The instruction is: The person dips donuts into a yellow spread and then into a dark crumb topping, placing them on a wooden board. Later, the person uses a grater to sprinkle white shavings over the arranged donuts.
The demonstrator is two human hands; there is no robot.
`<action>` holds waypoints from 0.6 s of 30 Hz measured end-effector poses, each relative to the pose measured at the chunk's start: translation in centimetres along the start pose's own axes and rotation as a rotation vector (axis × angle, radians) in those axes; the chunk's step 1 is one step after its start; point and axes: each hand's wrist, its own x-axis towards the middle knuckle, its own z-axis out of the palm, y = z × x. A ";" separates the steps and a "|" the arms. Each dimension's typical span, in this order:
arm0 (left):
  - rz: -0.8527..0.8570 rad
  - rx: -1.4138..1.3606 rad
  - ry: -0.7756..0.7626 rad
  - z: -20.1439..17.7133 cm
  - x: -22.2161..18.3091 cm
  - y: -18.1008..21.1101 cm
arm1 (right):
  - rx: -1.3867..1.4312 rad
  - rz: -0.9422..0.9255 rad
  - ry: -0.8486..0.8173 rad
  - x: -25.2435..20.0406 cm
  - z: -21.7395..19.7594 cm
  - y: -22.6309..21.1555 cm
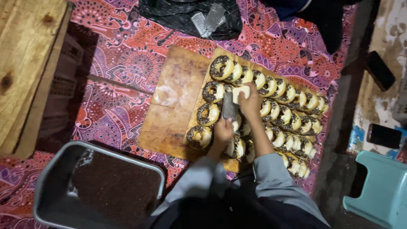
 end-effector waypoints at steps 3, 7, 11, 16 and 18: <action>-0.335 -0.242 -0.166 0.9 2.9 0.9 | -0.123 0.014 -0.056 -0.4 1.1 -0.5; -0.135 -0.054 -0.093 1.9 2.6 -1.0 | -0.284 -0.215 0.066 0.3 3.9 0.1; 0.388 0.382 0.091 3.7 -1.8 -5.5 | -0.306 -0.208 0.049 1.0 4.9 1.5; 0.260 0.186 0.073 4.5 -9.7 -6.3 | -0.124 0.198 -0.124 1.9 2.3 1.9; 0.080 0.029 0.018 4.4 -10.0 -5.1 | 0.022 0.235 -0.070 1.4 0.2 2.1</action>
